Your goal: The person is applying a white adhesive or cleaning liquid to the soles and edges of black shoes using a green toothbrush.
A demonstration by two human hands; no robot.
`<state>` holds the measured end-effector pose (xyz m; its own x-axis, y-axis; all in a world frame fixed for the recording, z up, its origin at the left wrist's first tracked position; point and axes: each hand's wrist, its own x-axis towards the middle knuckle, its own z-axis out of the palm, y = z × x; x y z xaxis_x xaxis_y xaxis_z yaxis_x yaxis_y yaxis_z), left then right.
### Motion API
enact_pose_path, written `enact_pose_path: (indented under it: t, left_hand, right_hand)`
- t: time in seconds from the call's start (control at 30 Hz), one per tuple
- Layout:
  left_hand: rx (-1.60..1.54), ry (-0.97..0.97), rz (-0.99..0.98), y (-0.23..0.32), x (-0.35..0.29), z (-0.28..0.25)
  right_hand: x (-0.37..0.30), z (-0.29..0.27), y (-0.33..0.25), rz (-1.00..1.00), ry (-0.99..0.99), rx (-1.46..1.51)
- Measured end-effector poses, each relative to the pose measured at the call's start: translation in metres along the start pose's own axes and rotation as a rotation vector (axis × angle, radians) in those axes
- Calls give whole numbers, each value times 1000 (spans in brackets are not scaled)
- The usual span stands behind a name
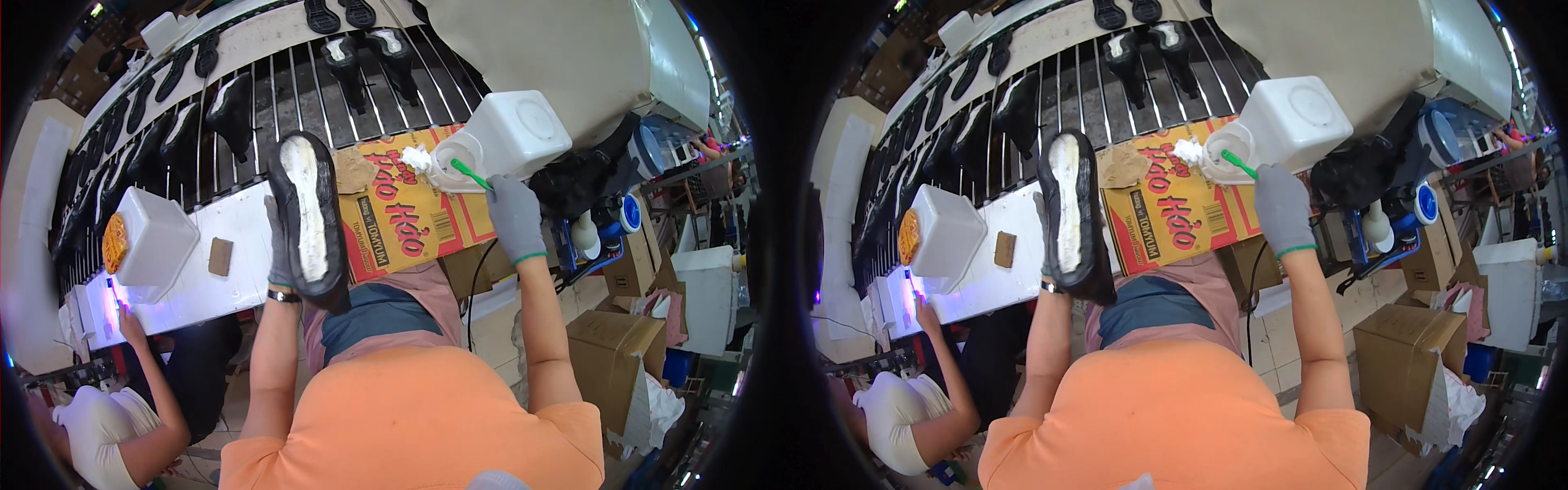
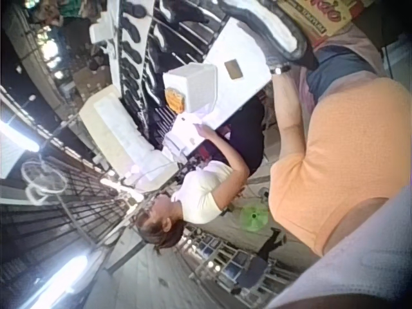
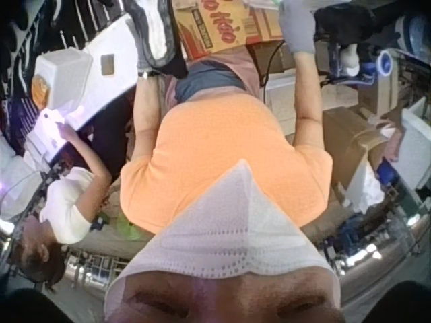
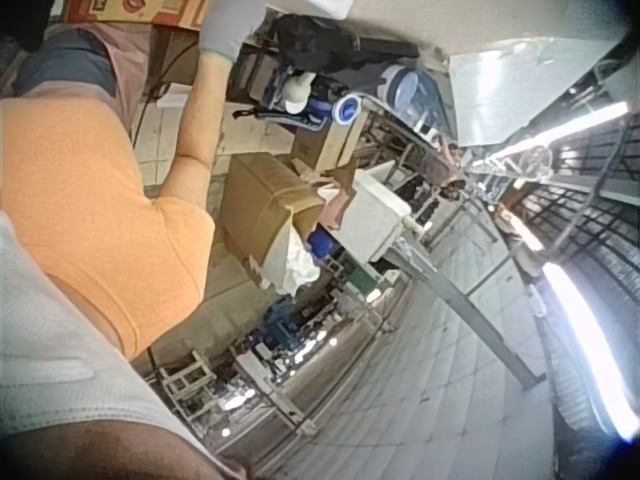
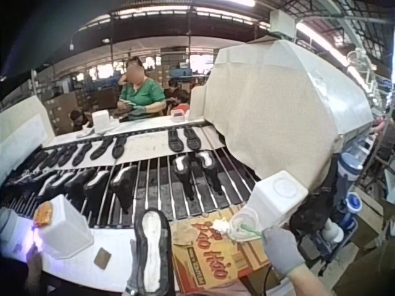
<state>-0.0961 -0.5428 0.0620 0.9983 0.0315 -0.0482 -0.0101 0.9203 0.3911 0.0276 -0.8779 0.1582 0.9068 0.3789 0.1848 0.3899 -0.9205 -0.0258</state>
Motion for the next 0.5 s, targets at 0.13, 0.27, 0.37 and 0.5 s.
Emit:
enact_pose_path:
  t: [0.13,0.27,0.37,0.5]
  left_hand:
    - [-66,26,-55,-41,-21,12]
    - [14,149,-119,-54,-39,23]
    - [15,165,-153,-53,-43,27]
    - [47,234,-144,-55,-44,25]
  right_hand:
    - [5,17,-14,-128,57,-151]
    - [17,26,-16,-157,13,-134]
    - [24,29,-3,-207,41,-99]
    - [21,31,20,77,-145,550]
